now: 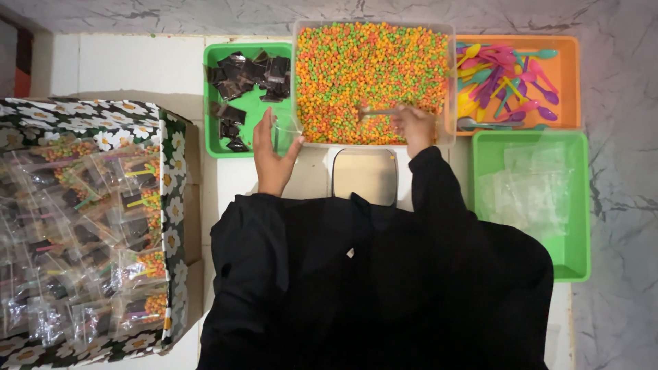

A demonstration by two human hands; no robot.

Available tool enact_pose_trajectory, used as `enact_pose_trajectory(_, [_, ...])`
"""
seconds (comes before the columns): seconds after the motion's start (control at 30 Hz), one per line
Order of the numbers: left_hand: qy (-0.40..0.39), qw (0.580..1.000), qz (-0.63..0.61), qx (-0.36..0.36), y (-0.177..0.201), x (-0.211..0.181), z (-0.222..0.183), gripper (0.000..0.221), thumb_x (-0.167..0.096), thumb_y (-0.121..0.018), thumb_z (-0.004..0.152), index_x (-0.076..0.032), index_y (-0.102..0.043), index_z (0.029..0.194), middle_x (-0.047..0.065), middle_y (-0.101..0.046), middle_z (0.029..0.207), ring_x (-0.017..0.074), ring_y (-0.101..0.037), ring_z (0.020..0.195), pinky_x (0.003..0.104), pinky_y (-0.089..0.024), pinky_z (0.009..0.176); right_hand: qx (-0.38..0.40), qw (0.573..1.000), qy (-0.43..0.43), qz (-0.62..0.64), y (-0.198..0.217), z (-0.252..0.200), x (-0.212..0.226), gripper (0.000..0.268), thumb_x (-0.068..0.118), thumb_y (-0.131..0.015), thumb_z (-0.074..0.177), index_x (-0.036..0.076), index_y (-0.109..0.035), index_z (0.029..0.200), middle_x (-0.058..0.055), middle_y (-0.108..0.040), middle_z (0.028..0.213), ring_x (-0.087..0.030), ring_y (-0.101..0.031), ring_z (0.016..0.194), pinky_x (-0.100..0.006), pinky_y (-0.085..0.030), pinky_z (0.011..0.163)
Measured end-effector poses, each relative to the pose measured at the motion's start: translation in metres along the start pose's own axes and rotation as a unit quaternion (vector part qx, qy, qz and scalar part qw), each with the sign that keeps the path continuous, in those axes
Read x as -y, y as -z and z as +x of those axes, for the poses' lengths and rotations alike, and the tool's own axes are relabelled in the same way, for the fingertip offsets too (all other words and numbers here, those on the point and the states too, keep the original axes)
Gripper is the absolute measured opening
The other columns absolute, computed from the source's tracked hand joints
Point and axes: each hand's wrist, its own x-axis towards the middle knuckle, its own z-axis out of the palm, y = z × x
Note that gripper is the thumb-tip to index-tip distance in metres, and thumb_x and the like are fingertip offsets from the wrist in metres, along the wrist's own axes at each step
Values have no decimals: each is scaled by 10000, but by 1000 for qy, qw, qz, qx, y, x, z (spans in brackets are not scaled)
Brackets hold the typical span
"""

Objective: Packaging small colorful beads into plastic bags and weighing them on a digital scale for consistency.

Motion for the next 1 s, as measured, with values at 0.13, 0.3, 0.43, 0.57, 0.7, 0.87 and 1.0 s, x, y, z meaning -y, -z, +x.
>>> enact_pose_trajectory(0.13, [19,1000,2,10,1,0,-1,960,-264,-962,787,-108,-422,1566,191,-544,1350,429,-533,1323,549,-366,1171,32,996,-61,50,-1,23,-32,311,159,-719,898,32,-700,1182,-196,-755,871,-253,-769,671,-377,-681,561])
enact_pose_trajectory(0.3, [4,1000,1,24,0,-5,-2,975,-271,-959,787,-72,-403,1563,219,-549,1349,470,-530,1306,585,-362,1158,29,988,-112,99,19,12,-9,116,149,-674,892,62,-652,965,-155,-714,959,-244,-750,880,-344,-678,751])
enact_pose_trajectory(0.43, [-24,999,-7,43,-4,-8,1,932,-224,-940,773,-15,-429,1523,259,-565,1319,507,-540,1281,608,-369,1143,27,988,-100,118,42,1,19,164,195,-701,923,61,-615,959,-189,-705,1020,-260,-746,931,-355,-683,796])
enact_pose_trajectory(0.57, [-33,996,42,77,-18,-11,7,939,-306,-914,714,-92,-485,1521,194,-552,1381,459,-531,1316,554,-396,1151,6,988,-82,132,60,6,36,221,205,-706,935,76,-655,1107,-125,-697,912,-236,-765,845,-340,-704,764])
enact_pose_trajectory(0.7, [-84,985,125,80,-48,3,19,930,-400,-901,657,-208,-554,1499,118,-607,1345,388,-602,1264,486,-467,1109,-9,987,-61,150,69,-3,69,216,235,-737,922,90,-618,1029,-86,-678,868,-212,-764,825,-307,-700,758])
enact_pose_trajectory(0.87, [-130,971,192,58,-87,18,38,875,-499,-865,625,-236,-628,1425,91,-668,1250,342,-672,1137,449,-539,995,-1,991,-26,130,74,-30,111,219,225,-711,917,90,-606,1054,-83,-697,868,-191,-762,779,-306,-704,723])
enact_pose_trajectory(1.0, [-115,961,236,87,-114,20,46,804,-563,-811,664,-232,-663,1382,49,-651,1254,314,-668,1117,437,-557,963,23,995,-3,100,74,-34,120,222,252,-697,922,99,-613,1058,-76,-720,856,-171,-768,727,-290,-703,679])
